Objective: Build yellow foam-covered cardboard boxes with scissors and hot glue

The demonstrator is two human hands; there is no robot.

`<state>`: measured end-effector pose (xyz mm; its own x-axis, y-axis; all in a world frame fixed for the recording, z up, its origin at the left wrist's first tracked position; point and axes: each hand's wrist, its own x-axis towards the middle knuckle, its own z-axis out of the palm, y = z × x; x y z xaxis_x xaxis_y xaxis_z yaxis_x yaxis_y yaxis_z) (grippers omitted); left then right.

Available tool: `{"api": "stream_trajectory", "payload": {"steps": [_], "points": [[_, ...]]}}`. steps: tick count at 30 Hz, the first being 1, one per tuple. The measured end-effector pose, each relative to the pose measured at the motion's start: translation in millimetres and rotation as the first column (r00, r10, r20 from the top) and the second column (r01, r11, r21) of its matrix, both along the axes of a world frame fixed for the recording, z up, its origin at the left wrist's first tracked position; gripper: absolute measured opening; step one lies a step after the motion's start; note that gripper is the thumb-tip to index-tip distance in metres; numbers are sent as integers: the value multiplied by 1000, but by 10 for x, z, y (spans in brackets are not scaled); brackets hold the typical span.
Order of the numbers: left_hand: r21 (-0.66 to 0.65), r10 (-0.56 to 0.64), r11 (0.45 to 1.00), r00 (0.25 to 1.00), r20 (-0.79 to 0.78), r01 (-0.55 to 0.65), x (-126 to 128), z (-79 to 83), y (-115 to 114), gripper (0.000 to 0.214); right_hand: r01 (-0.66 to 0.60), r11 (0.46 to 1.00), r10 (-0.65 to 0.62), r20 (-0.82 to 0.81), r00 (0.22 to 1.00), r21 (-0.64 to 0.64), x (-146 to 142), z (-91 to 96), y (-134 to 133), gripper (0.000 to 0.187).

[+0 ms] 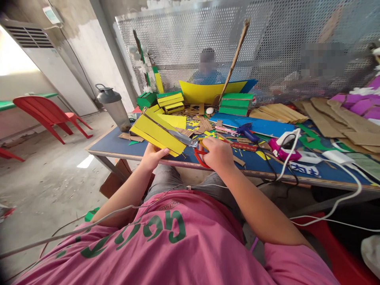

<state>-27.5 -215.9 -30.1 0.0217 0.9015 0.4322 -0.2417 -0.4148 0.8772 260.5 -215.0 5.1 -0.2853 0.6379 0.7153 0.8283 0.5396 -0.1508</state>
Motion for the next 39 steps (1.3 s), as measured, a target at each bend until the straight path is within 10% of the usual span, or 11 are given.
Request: {"api": "stream_trajectory", "payload": {"steps": [39], "points": [[18,20,1000,999,-25,-19,-4,-30,20,75,-113,984,94,-136,986,-141,-111,-69,52,16]]}}
